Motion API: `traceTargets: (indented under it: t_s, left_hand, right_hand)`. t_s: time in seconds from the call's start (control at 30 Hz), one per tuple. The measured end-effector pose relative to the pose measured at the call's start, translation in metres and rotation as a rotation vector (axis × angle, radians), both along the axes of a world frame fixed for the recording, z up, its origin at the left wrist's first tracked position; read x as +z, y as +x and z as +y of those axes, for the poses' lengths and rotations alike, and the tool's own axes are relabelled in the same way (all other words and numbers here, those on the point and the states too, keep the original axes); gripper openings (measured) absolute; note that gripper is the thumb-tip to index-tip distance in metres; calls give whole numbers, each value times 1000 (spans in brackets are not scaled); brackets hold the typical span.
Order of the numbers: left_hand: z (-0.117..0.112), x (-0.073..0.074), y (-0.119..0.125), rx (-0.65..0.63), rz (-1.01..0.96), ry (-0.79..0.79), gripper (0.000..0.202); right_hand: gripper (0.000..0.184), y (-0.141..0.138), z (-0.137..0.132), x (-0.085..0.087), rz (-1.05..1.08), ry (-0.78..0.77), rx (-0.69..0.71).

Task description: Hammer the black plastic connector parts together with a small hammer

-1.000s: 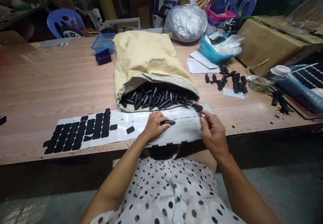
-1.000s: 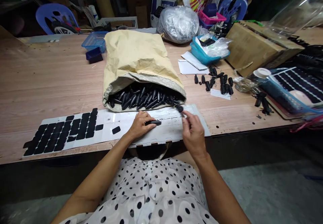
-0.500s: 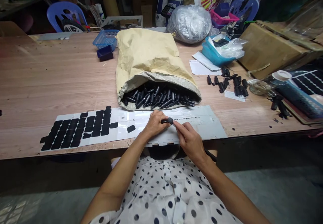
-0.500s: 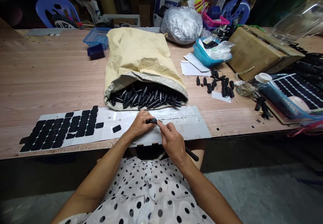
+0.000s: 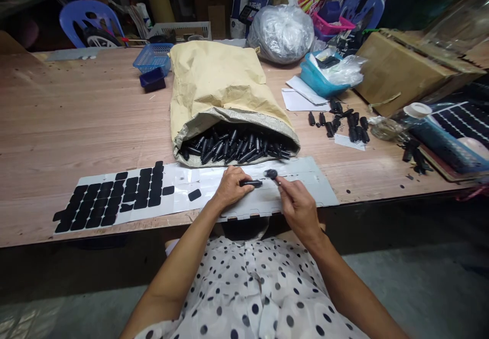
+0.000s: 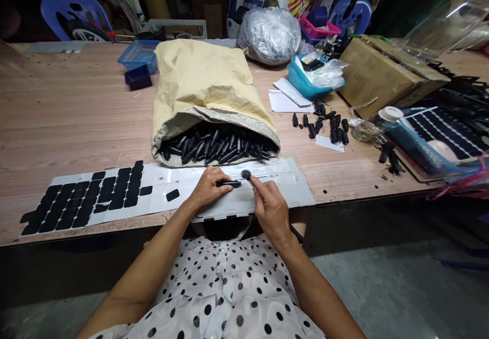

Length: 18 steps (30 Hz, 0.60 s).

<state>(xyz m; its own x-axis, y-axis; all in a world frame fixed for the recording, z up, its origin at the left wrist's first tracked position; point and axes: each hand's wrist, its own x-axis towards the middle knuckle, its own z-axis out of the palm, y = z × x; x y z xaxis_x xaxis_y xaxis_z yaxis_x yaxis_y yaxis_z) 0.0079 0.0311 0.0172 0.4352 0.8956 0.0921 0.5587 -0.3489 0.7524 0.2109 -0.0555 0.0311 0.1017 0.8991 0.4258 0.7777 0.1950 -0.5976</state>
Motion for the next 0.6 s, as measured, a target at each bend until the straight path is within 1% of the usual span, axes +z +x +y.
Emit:
traceTargets:
  t_s: [0.07, 0.13, 0.23, 0.3, 0.37, 0.43, 0.5, 0.6]
  left_hand:
    - [-2, 1, 1, 14, 12, 8, 8]
    - [-4, 1, 2, 23, 24, 24, 9]
    - [-5, 1, 3, 18, 43, 48, 10]
    - [-5, 0, 3, 11, 53, 51, 9]
    - [-5, -2, 3, 13, 58, 47, 7]
    - [-5, -4, 2, 11, 60, 43, 7]
    - [-5, -5, 0, 0, 63, 47, 7]
    - [-3, -6, -3, -29, 63, 56, 11]
  right_hand:
    - [38, 18, 7, 4, -47, 19, -110]
    - [38, 42, 16, 5, -113, 11, -263]
    - [35, 80, 32, -4, -213, -29, -505]
    - [33, 99, 40, -14, -267, -38, -598]
    - [32, 110, 46, -24, -293, -40, -635]
    - [31, 113, 48, -32, -290, -52, -651]
    - [30, 111, 48, -35, -273, -74, -660]
    - [31, 106, 48, -35, -255, -88, -673]
